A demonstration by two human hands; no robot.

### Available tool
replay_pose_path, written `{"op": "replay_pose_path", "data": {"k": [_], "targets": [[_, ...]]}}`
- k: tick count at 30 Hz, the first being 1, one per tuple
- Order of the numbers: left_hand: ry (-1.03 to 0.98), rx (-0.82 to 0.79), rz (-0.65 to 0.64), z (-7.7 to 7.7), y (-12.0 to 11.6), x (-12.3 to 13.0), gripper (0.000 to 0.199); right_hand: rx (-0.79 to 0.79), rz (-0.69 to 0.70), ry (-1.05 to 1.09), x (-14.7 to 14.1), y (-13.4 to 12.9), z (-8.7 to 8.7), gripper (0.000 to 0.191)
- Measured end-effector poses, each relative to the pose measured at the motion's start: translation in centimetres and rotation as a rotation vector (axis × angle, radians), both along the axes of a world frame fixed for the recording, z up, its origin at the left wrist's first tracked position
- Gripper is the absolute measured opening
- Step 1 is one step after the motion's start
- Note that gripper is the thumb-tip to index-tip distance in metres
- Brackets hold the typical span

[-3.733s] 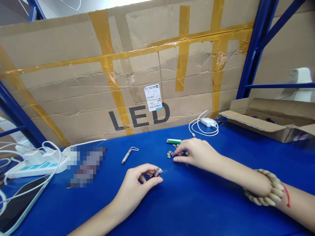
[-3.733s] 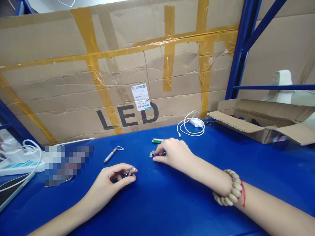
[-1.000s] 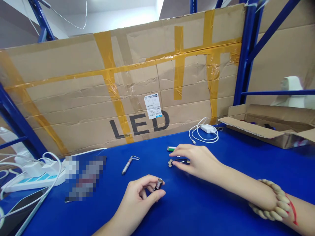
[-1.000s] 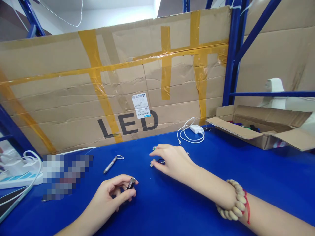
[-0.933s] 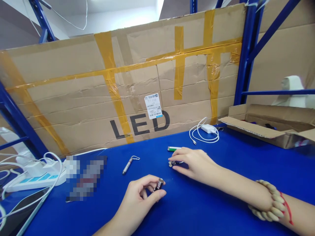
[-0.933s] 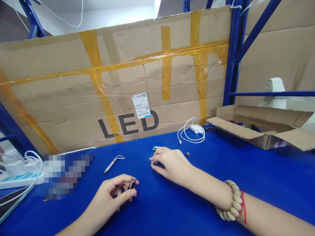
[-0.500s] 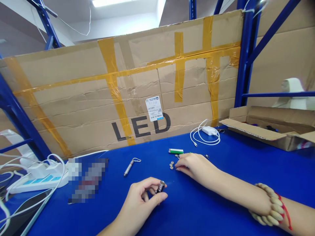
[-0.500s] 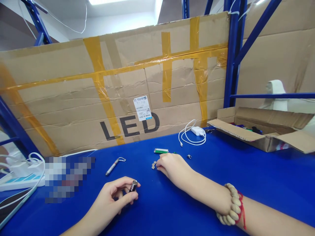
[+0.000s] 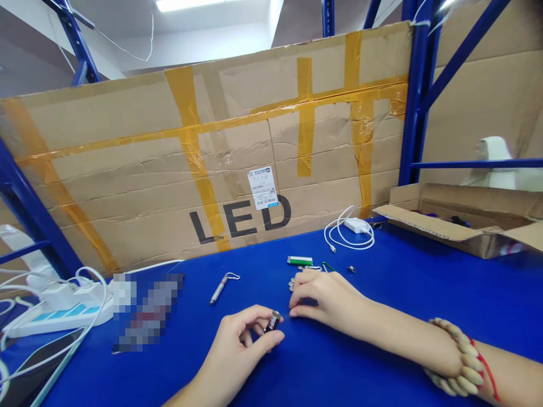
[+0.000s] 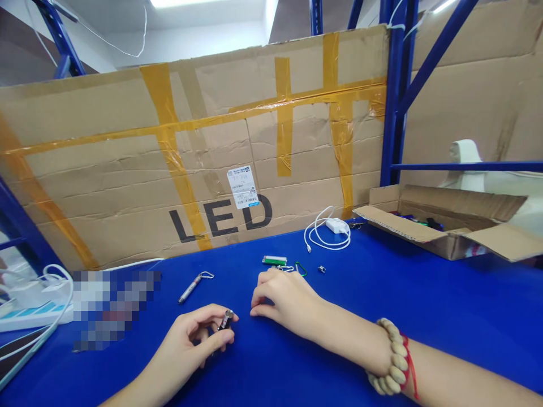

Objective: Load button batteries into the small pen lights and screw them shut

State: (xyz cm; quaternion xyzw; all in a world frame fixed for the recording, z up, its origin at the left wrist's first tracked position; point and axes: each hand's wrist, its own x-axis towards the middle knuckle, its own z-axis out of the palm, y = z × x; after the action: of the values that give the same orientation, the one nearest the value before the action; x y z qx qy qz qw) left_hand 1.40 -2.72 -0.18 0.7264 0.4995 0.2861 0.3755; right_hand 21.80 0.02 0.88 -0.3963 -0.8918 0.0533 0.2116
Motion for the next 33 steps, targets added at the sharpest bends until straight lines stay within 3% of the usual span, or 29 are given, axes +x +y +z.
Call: {"op": "replay_pose_path", "data": {"k": [4, 8, 15, 23, 30, 33], "targets": [[0.010, -0.006, -0.007, 0.0, -0.1, 0.0, 0.035, -0.020, 0.045, 0.040, -0.1, 0.0, -0.2, 0.012], [0.000, 0.027, -0.034, 0.2, -0.3, 0.1, 0.036, -0.041, 0.059, 0.258, -0.4, -0.1, -0.2, 0.011], [-0.052, 0.054, -0.070, -0.1, -0.3, -0.1, 0.038, -0.356, 0.142, 0.661, -1.4, -1.1, 0.3, 0.012], [-0.088, 0.170, -0.128, -0.6, 0.1, -0.3, 0.030, -0.209, 0.171, 0.711, -1.6, -1.1, 0.1, 0.007], [0.032, 0.508, -0.296, -0.4, -0.4, -0.7, 0.026, -0.521, 0.206, 0.739, -1.3, -0.8, -0.1, 0.013], [0.066, 0.552, -0.361, -0.3, -0.5, -0.8, 0.025, -0.613, 0.151, 0.681, -1.1, -0.6, -0.3, 0.019]]}}
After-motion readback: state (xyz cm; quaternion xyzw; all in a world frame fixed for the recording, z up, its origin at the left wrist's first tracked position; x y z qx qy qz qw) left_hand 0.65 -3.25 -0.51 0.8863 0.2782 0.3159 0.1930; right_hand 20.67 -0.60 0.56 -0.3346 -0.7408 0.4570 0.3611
